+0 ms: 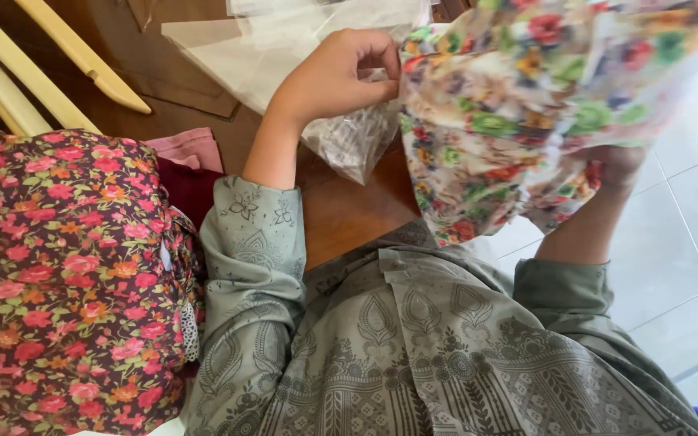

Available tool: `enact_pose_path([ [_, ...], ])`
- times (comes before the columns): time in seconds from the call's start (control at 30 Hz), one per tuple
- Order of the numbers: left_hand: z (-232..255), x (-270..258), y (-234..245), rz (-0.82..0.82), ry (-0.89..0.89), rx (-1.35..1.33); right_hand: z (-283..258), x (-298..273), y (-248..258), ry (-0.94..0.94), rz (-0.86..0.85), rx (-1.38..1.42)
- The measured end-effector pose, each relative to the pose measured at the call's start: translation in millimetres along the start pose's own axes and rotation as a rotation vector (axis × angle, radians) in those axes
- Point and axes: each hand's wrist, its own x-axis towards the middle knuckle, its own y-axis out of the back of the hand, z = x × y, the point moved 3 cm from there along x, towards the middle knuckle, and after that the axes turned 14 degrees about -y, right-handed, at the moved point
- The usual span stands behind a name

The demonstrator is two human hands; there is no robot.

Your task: Folding a floral dress and carefully placing it into a clear plastic packaging bag.

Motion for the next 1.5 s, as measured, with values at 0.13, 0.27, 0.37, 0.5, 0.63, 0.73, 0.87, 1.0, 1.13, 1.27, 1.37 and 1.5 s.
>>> enact_pose_path([
  [0.13, -1, 3, 2, 0.072, -0.134, 0.120, -11, -8, -19, 0.033, 0.000, -0.123],
  [0.27, 25, 10, 17, 0.180, -0.161, 0.204, -21, 0, -33, 0.041, -0.039, -0.090],
  [0.37, 27, -15, 52, 0.569, -0.266, 0.337, -18, 5, -25, 0.060, -0.079, -0.127],
  [0.5, 92, -58, 86, 0.727, -0.248, 1.135, -23, 3, -41, 0.027, -0.087, -0.098],
  [0.63, 197, -55, 66, 0.663, -0.291, 1.421, -4, 12, -21, -0.040, -0.009, -0.141],
  [0.73, 250, -48, 33, 0.513, -0.471, 1.398, -3, 19, -22, -0.032, -0.029, -0.121],
  [0.87, 256, -37, 5, 0.278, -0.574, 1.357, 1, 18, -22, -0.043, -0.023, -0.061],
  [1.0, 176, -12, 4, 0.074, -0.382, 1.163, 11, 13, -13, -0.057, -0.042, -0.061],
  [1.13, 81, -4, 10, -0.022, -0.113, 0.913, 10, 4, -21, -0.069, 0.038, 0.066],
  [1.27, 26, -6, 4, 0.054, -0.071, 0.876, 14, -3, -16, -0.068, 0.107, 0.110],
  [1.37, 13, 0, -9, -0.054, 0.024, 0.840, 16, -4, -12, -0.068, 0.093, 0.117],
  [1.5, 15, 6, -29, -0.185, 0.201, 0.759, 13, -8, -13, -0.058, 0.084, 0.094],
])
